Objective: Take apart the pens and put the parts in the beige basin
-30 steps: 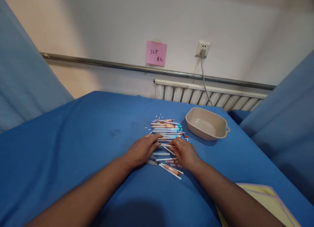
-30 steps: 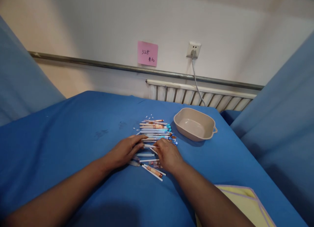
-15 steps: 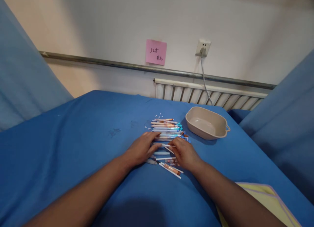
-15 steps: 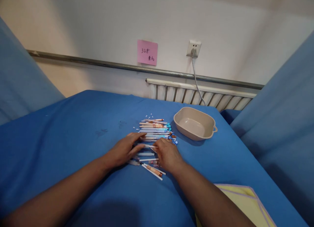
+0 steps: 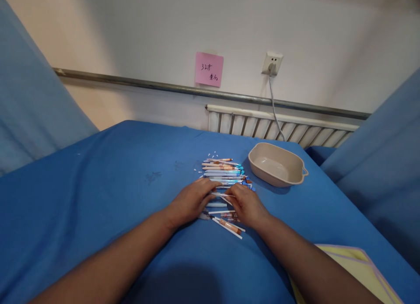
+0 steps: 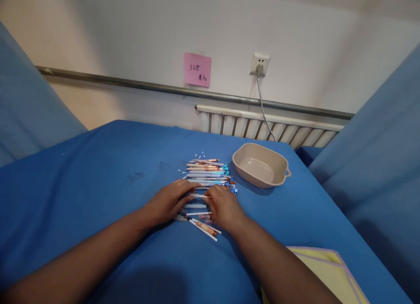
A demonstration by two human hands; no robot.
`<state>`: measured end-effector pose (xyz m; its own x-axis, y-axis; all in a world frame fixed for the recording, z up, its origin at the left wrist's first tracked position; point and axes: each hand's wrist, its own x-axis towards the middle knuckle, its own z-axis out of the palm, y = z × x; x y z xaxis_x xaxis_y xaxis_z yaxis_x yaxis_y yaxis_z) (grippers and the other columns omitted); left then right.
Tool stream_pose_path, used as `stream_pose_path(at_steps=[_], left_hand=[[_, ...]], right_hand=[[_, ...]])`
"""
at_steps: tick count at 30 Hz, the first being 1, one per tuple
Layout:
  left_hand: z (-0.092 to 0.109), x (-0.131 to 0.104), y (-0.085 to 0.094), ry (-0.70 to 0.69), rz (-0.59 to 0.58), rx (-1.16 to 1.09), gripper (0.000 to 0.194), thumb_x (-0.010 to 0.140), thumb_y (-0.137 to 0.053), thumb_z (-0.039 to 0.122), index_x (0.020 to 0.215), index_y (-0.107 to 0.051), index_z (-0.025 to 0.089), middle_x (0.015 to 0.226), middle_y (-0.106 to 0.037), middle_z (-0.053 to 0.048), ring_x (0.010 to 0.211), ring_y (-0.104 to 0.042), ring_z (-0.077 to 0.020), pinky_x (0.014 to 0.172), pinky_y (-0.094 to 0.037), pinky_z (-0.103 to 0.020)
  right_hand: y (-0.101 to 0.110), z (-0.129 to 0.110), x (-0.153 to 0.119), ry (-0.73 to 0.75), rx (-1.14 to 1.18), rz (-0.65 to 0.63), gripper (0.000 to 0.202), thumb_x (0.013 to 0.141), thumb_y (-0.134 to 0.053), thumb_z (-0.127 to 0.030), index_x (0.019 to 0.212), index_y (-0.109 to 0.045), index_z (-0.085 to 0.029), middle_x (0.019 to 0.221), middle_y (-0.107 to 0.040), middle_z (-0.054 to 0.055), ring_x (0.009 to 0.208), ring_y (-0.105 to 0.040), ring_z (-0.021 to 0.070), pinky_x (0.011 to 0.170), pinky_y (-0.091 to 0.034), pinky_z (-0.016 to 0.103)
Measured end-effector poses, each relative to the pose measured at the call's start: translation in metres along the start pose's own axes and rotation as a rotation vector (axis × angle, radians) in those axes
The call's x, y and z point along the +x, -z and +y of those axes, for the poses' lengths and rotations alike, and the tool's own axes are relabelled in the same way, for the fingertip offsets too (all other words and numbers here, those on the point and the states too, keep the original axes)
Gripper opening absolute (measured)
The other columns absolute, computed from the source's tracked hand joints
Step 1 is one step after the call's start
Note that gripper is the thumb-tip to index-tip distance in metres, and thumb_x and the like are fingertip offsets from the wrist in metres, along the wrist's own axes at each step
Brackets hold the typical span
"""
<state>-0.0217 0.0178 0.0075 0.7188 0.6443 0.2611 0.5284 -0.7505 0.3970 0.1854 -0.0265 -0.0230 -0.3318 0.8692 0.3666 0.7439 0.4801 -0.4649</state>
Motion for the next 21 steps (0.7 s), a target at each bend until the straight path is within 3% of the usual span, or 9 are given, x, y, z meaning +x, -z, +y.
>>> stream_pose_path(at_steps=[4, 7, 12, 17, 21], left_hand=[[-0.008, 0.000, 0.001, 0.179, -0.051, 0.070, 0.032, 0.094, -0.035, 0.028, 0.118, -0.055, 0.022, 0.098, -0.068, -0.004, 0.090, -0.062, -0.0187, 0.081, -0.046, -0.028], [-0.015, 0.000, 0.004, 0.251, -0.019, 0.092, 0.035, 0.094, -0.033, 0.033, 0.121, -0.053, 0.022, 0.096, -0.069, -0.004, 0.088, -0.063, -0.0197, 0.078, -0.046, -0.028], [-0.019, -0.001, 0.004, 0.191, 0.026, 0.102, 0.032, 0.094, -0.036, 0.034, 0.112, -0.059, 0.021, 0.107, -0.067, -0.006, 0.096, -0.061, -0.0208, 0.084, -0.045, -0.030], [-0.010, 0.001, 0.001, 0.135, 0.037, 0.037, 0.028, 0.092, -0.042, 0.030, 0.111, -0.059, 0.019, 0.106, -0.067, -0.006, 0.097, -0.059, -0.0200, 0.087, -0.044, -0.030], [-0.006, 0.002, -0.002, 0.082, 0.022, -0.035, 0.025, 0.090, -0.046, 0.029, 0.109, -0.060, 0.020, 0.104, -0.066, -0.005, 0.097, -0.059, -0.0188, 0.087, -0.044, -0.029]], right_hand=[[0.002, 0.003, 0.000, -0.026, -0.013, 0.020, 0.010, 0.090, -0.046, -0.018, 0.091, -0.057, -0.019, 0.085, -0.060, 0.005, 0.083, -0.055, 0.0178, 0.074, -0.041, 0.028], [0.003, 0.007, 0.000, -0.050, -0.031, 0.022, 0.011, 0.090, -0.046, -0.019, 0.091, -0.057, -0.019, 0.087, -0.061, 0.006, 0.083, -0.055, 0.0179, 0.074, -0.042, 0.028], [0.003, 0.014, 0.000, -0.109, -0.079, 0.002, 0.012, 0.090, -0.046, -0.020, 0.091, -0.057, -0.018, 0.089, -0.061, 0.006, 0.085, -0.056, 0.0181, 0.076, -0.042, 0.029], [0.004, 0.009, 0.001, -0.081, -0.094, -0.034, 0.024, 0.091, -0.045, -0.021, 0.114, -0.053, -0.021, 0.101, -0.060, 0.006, 0.094, -0.056, 0.0174, 0.080, -0.042, 0.027], [0.010, 0.001, 0.002, -0.093, -0.204, -0.148, 0.019, 0.093, -0.041, -0.025, 0.099, -0.059, -0.023, 0.093, -0.060, 0.004, 0.088, -0.057, 0.0160, 0.074, -0.041, 0.024]])
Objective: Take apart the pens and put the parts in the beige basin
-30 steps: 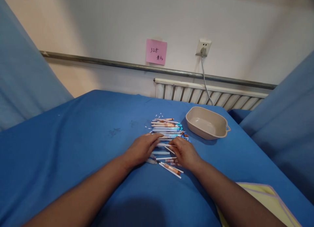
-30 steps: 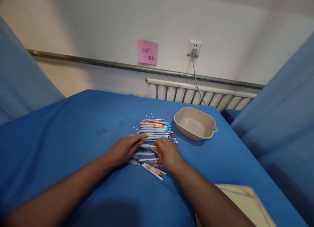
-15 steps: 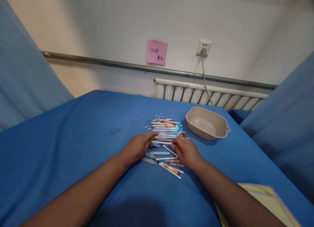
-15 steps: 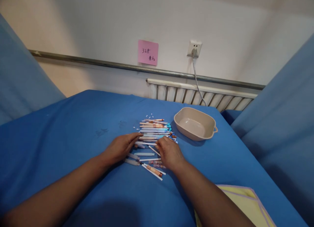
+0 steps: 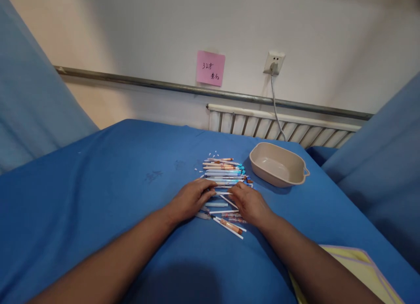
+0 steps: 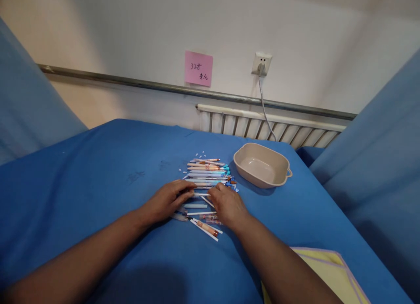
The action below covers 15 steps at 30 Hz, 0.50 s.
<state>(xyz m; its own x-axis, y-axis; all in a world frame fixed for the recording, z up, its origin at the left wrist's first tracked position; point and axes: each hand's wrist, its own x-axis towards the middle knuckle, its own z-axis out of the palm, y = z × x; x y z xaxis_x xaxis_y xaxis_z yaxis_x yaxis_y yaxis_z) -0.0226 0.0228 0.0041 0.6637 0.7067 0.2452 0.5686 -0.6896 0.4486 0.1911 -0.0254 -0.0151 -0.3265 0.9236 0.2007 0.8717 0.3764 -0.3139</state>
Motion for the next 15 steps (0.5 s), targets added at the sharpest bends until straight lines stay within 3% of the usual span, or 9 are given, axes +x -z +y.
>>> stream_pose_path(at_steps=[9, 15], left_hand=[[-0.019, -0.001, 0.013, 0.035, -0.022, 0.062, 0.026, 0.091, -0.044, 0.030, 0.107, -0.061, 0.020, 0.101, -0.066, -0.006, 0.095, -0.058, -0.0198, 0.085, -0.043, -0.031], [-0.022, -0.002, 0.014, 0.061, -0.034, 0.041, 0.027, 0.091, -0.043, 0.032, 0.107, -0.061, 0.020, 0.103, -0.066, -0.006, 0.095, -0.058, -0.0192, 0.086, -0.043, -0.029]], right_hand=[[-0.002, 0.013, 0.001, -0.087, -0.201, -0.055, 0.022, 0.087, -0.044, -0.010, 0.097, -0.058, -0.023, 0.097, -0.060, 0.007, 0.085, -0.058, 0.0185, 0.066, -0.039, 0.026], [-0.005, 0.016, 0.001, -0.064, -0.116, -0.002, 0.018, 0.088, -0.045, -0.016, 0.098, -0.060, -0.019, 0.098, -0.059, 0.009, 0.097, -0.054, 0.0213, 0.083, -0.039, 0.031]])
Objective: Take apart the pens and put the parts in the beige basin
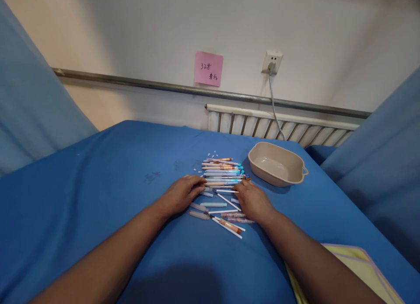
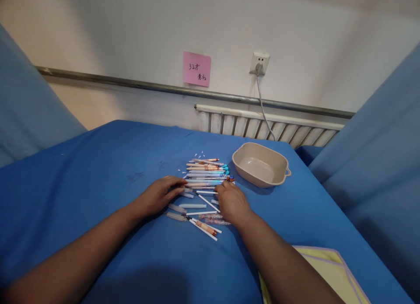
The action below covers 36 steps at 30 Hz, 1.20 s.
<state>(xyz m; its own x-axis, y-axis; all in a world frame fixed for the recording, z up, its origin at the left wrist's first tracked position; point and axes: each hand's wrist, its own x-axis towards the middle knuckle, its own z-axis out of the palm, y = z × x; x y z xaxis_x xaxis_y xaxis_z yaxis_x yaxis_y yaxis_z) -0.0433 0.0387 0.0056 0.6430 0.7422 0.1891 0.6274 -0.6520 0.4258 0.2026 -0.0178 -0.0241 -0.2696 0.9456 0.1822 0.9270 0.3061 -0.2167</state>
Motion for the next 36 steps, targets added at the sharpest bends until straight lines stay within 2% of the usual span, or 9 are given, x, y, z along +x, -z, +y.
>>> stream_pose_path(at_steps=[6, 10, 15, 18, 21, 25, 30, 33, 36], left_hand=[[0.002, 0.000, -0.005, -0.011, -0.074, 0.042, 0.029, 0.092, -0.042, 0.032, 0.111, -0.061, 0.021, 0.106, -0.065, -0.006, 0.099, -0.057, -0.0198, 0.089, -0.042, -0.030], [0.003, -0.001, -0.003, -0.001, -0.094, 0.078, 0.030, 0.091, -0.041, 0.030, 0.109, -0.062, 0.021, 0.104, -0.066, -0.007, 0.097, -0.057, -0.0200, 0.089, -0.042, -0.031], [0.009, -0.003, 0.003, -0.008, -0.129, 0.092, 0.029, 0.088, -0.042, 0.026, 0.107, -0.063, 0.021, 0.102, -0.066, -0.006, 0.095, -0.058, -0.0201, 0.087, -0.043, -0.029], [0.013, -0.005, 0.008, -0.018, -0.183, 0.067, 0.027, 0.084, -0.043, 0.022, 0.102, -0.064, 0.021, 0.099, -0.066, -0.004, 0.093, -0.058, -0.0192, 0.086, -0.042, -0.028], [0.016, -0.006, 0.009, -0.036, -0.214, 0.041, 0.027, 0.080, -0.044, 0.019, 0.098, -0.065, 0.022, 0.094, -0.066, -0.002, 0.090, -0.058, -0.0185, 0.085, -0.042, -0.028], [0.017, -0.006, 0.005, -0.034, -0.164, 0.057, 0.026, 0.081, -0.044, 0.020, 0.098, -0.064, 0.020, 0.095, -0.066, -0.004, 0.091, -0.057, -0.0194, 0.083, -0.042, -0.028], [0.014, -0.004, 0.000, 0.040, -0.119, 0.102, 0.026, 0.085, -0.041, 0.018, 0.101, -0.062, 0.019, 0.097, -0.065, -0.006, 0.088, -0.058, -0.0197, 0.080, -0.043, -0.029], [0.014, -0.002, -0.002, 0.007, -0.052, 0.118, 0.025, 0.085, -0.042, 0.017, 0.100, -0.062, 0.019, 0.098, -0.064, -0.006, 0.091, -0.056, -0.0203, 0.083, -0.042, -0.030], [0.014, 0.002, -0.005, -0.007, -0.010, 0.143, 0.024, 0.087, -0.040, 0.019, 0.098, -0.062, 0.020, 0.097, -0.063, -0.006, 0.091, -0.055, -0.0205, 0.084, -0.042, -0.032]], right_hand=[[0.001, -0.001, -0.001, 0.045, 0.108, 0.051, 0.027, 0.083, -0.047, -0.011, 0.107, -0.058, -0.018, 0.103, -0.058, 0.008, 0.102, -0.050, 0.0203, 0.091, -0.035, 0.032], [-0.001, -0.002, 0.000, 0.091, 0.137, 0.005, 0.020, 0.087, -0.046, -0.017, 0.101, -0.060, -0.019, 0.099, -0.058, 0.007, 0.098, -0.050, 0.0193, 0.089, -0.036, 0.032], [-0.001, -0.003, 0.000, 0.056, 0.129, 0.011, 0.018, 0.085, -0.046, -0.011, 0.094, -0.060, -0.018, 0.097, -0.058, 0.007, 0.096, -0.050, 0.0183, 0.086, -0.037, 0.030], [-0.001, -0.004, 0.000, 0.059, 0.148, 0.030, 0.015, 0.088, -0.047, -0.016, 0.096, -0.059, -0.017, 0.096, -0.059, 0.007, 0.094, -0.050, 0.0182, 0.085, -0.037, 0.030], [-0.001, -0.007, -0.001, 0.142, 0.183, 0.029, 0.016, 0.091, -0.047, -0.024, 0.100, -0.059, -0.020, 0.096, -0.058, 0.006, 0.095, -0.050, 0.0183, 0.085, -0.037, 0.031], [0.000, -0.010, -0.003, 0.215, 0.196, 0.004, 0.011, 0.089, -0.051, -0.021, 0.093, -0.060, -0.019, 0.093, -0.058, 0.005, 0.092, -0.050, 0.0175, 0.082, -0.037, 0.030], [0.002, -0.011, -0.005, 0.140, 0.155, 0.024, 0.009, 0.088, -0.051, -0.022, 0.084, -0.058, -0.017, 0.087, -0.057, 0.005, 0.087, -0.050, 0.0178, 0.079, -0.038, 0.030], [0.003, -0.011, -0.003, 0.105, 0.165, 0.065, 0.013, 0.090, -0.048, -0.026, 0.091, -0.058, -0.018, 0.092, -0.057, 0.007, 0.091, -0.050, 0.0189, 0.082, -0.038, 0.031], [0.004, -0.010, 0.000, 0.066, 0.159, 0.092, 0.019, 0.091, -0.044, -0.022, 0.104, -0.058, -0.019, 0.103, -0.058, 0.008, 0.100, -0.049, 0.0201, 0.088, -0.037, 0.033]])
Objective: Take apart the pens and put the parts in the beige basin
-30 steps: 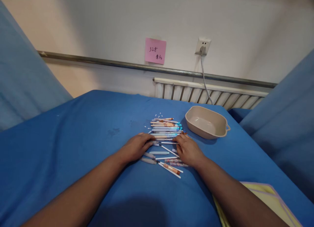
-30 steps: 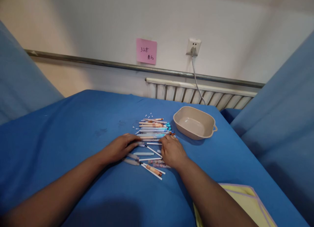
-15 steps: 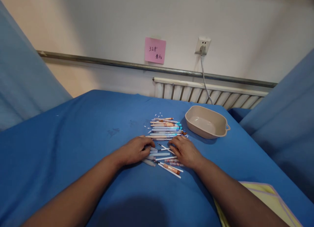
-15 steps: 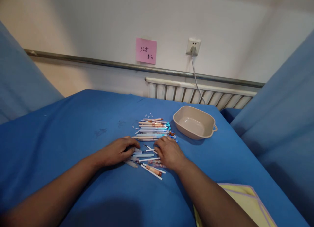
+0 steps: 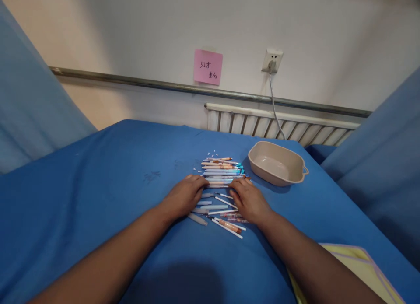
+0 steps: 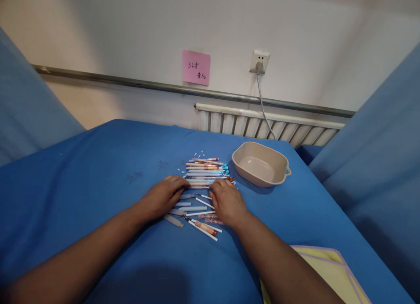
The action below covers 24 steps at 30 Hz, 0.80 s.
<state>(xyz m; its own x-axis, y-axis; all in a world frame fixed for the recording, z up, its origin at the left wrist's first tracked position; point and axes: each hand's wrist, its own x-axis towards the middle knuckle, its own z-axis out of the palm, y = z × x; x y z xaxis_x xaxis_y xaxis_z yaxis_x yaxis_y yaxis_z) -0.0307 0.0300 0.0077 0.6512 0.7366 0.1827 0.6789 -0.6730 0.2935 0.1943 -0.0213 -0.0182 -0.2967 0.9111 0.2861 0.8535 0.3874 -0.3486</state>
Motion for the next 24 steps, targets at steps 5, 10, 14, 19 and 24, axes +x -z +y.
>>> stream_pose_path(at_steps=[5, 10, 14, 19, 24], left_hand=[[0.001, 0.002, -0.005, 0.034, -0.023, 0.000, 0.025, 0.089, -0.040, 0.021, 0.102, -0.061, 0.021, 0.096, -0.064, -0.006, 0.088, -0.057, -0.0205, 0.081, -0.043, -0.031], [0.001, 0.001, -0.005, 0.002, -0.031, -0.002, 0.022, 0.088, -0.044, 0.021, 0.102, -0.061, 0.022, 0.099, -0.061, -0.006, 0.092, -0.055, -0.0205, 0.083, -0.042, -0.031], [0.002, 0.002, -0.006, -0.023, -0.046, 0.042, 0.026, 0.089, -0.042, 0.022, 0.108, -0.060, 0.023, 0.097, -0.059, -0.006, 0.091, -0.055, -0.0200, 0.082, -0.042, -0.031], [0.002, 0.003, -0.006, -0.006, -0.063, 0.049, 0.023, 0.089, -0.042, 0.022, 0.098, -0.063, 0.020, 0.094, -0.059, -0.006, 0.089, -0.054, -0.0200, 0.083, -0.042, -0.031], [0.000, 0.000, -0.004, 0.010, -0.066, -0.026, 0.017, 0.086, -0.045, 0.021, 0.093, -0.060, 0.019, 0.094, -0.060, -0.006, 0.089, -0.054, -0.0202, 0.081, -0.042, -0.031]], right_hand=[[-0.001, -0.001, 0.001, -0.031, -0.038, -0.041, 0.025, 0.090, -0.046, -0.019, 0.112, -0.058, -0.020, 0.109, -0.057, 0.009, 0.103, -0.050, 0.0206, 0.090, -0.038, 0.033], [0.002, -0.003, 0.001, -0.036, -0.056, -0.053, 0.022, 0.089, -0.049, -0.021, 0.107, -0.062, -0.022, 0.101, -0.059, 0.008, 0.098, -0.051, 0.0204, 0.087, -0.039, 0.032], [0.004, -0.003, 0.002, -0.045, -0.053, -0.068, 0.017, 0.088, -0.052, -0.022, 0.100, -0.064, -0.023, 0.097, -0.060, 0.007, 0.096, -0.051, 0.0203, 0.086, -0.038, 0.031], [-0.003, 0.000, 0.004, -0.069, -0.046, -0.085, 0.011, 0.088, -0.052, -0.021, 0.093, -0.062, -0.021, 0.095, -0.061, 0.007, 0.096, -0.052, 0.0204, 0.083, -0.037, 0.031], [-0.011, 0.002, 0.004, -0.085, -0.039, -0.113, 0.009, 0.086, -0.053, -0.018, 0.093, -0.058, -0.019, 0.094, -0.062, 0.006, 0.093, -0.053, 0.0203, 0.081, -0.036, 0.031]])
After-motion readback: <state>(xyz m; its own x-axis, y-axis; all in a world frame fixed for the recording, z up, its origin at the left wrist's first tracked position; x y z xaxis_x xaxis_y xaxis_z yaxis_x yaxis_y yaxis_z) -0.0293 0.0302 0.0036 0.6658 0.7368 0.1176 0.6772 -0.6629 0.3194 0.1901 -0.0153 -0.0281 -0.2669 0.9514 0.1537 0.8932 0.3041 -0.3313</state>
